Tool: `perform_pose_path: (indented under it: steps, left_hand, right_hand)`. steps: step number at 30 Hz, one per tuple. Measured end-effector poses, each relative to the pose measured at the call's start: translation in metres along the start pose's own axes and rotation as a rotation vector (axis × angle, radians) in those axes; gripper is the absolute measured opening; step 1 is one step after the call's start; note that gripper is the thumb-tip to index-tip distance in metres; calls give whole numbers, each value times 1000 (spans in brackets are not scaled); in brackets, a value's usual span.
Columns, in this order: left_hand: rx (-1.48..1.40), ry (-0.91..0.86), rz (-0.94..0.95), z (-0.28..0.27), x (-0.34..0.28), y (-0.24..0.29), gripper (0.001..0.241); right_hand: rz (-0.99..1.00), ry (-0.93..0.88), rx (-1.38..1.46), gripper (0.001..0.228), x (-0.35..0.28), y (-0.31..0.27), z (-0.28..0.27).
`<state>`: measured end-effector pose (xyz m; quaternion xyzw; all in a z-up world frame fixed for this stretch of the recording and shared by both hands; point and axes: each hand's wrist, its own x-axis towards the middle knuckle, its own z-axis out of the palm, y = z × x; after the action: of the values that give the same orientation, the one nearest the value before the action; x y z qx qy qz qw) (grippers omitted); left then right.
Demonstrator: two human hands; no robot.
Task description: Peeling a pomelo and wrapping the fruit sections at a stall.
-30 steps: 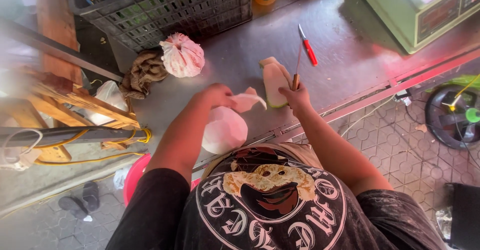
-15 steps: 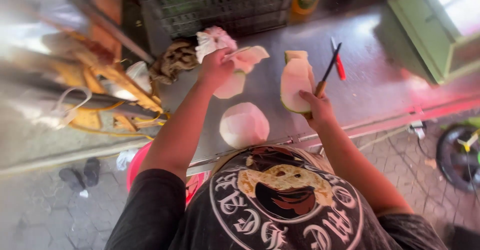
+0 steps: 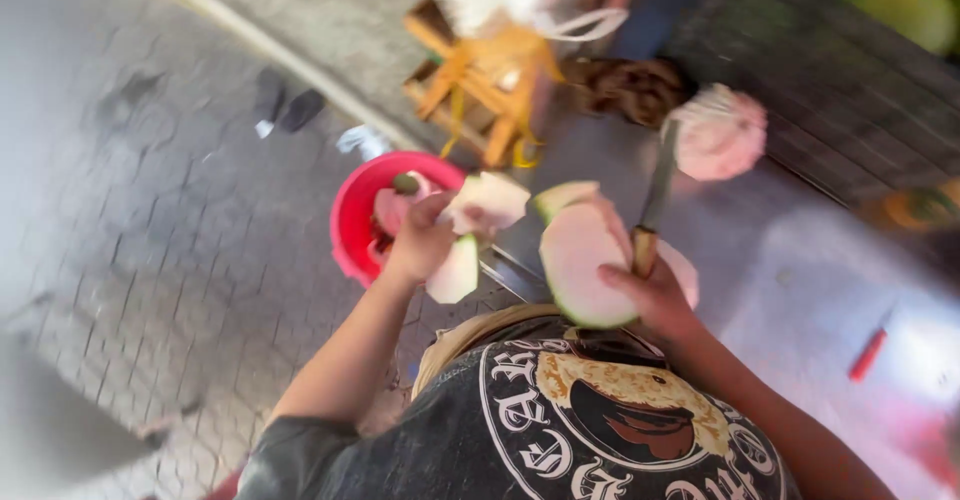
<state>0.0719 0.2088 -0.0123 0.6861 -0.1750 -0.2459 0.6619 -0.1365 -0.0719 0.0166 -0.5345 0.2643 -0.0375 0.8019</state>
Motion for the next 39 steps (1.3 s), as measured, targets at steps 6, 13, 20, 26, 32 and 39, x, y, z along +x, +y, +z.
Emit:
perform_pose_path:
  steps: [6, 13, 20, 26, 32, 39]
  left_hand:
    - [164, 544, -216, -79, -57, -23, 30]
    - [422, 450, -351, -136, 8, -154, 53]
    - [309, 348, -96, -54, 8, -46, 42]
    - [463, -389, 309, 105, 16, 10, 44]
    - [397, -651, 283, 210, 90, -36, 79]
    - [575, -937, -763, 252, 101, -36, 94]
  right_hand:
    - [247, -324, -117, 46, 64, 33, 130]
    - [349, -164, -48, 41, 86, 22, 187]
    - [124, -354, -115, 36, 17, -39, 8]
    - [-75, 302, 261, 20, -68, -13, -156]
    - [240, 664, 92, 31, -98, 68, -159]
    - [217, 466, 377, 34, -52, 113, -136]
